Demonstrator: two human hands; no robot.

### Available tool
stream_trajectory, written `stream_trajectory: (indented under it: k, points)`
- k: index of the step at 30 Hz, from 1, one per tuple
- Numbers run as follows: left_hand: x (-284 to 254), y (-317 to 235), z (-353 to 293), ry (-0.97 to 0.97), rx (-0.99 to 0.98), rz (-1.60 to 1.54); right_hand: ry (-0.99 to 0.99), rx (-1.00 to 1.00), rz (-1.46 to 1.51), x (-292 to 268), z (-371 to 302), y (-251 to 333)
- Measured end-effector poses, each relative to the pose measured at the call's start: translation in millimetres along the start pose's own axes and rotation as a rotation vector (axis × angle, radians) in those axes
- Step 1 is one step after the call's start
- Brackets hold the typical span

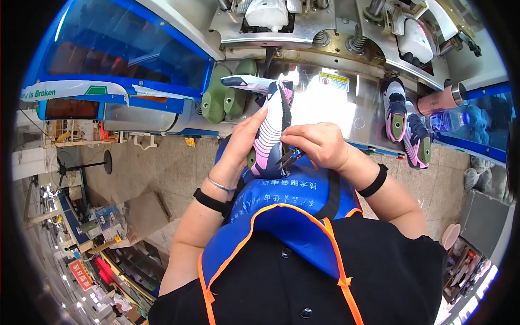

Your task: The recorder uses industrial machinery to shape and trim various footwear components in a shoe factory.

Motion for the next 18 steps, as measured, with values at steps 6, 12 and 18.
stream_trajectory:
  k: [6, 12, 18]
  points:
    - [-5, 6, 5, 0.024, -0.03, -0.061, -0.046, 0.136, 0.098, -4, 0, 2]
    - [-12, 0, 4, -0.097, 0.125, 0.032, -0.032, 1.126, 0.66, -9, -14, -3]
    - [1, -12, -6, -0.262, 0.469, 0.312, -0.147, 1.256, 0.886, 26, -25, -3]
Point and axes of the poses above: each hand's wrist, its own z-axis towards the middle knuckle, its own x-axis out of the palm, y = z × x, the point moved 3 cm from there along z, towards the middle knuckle, and after that the axes turned 1 degree about -x, right-handed, at the moved point
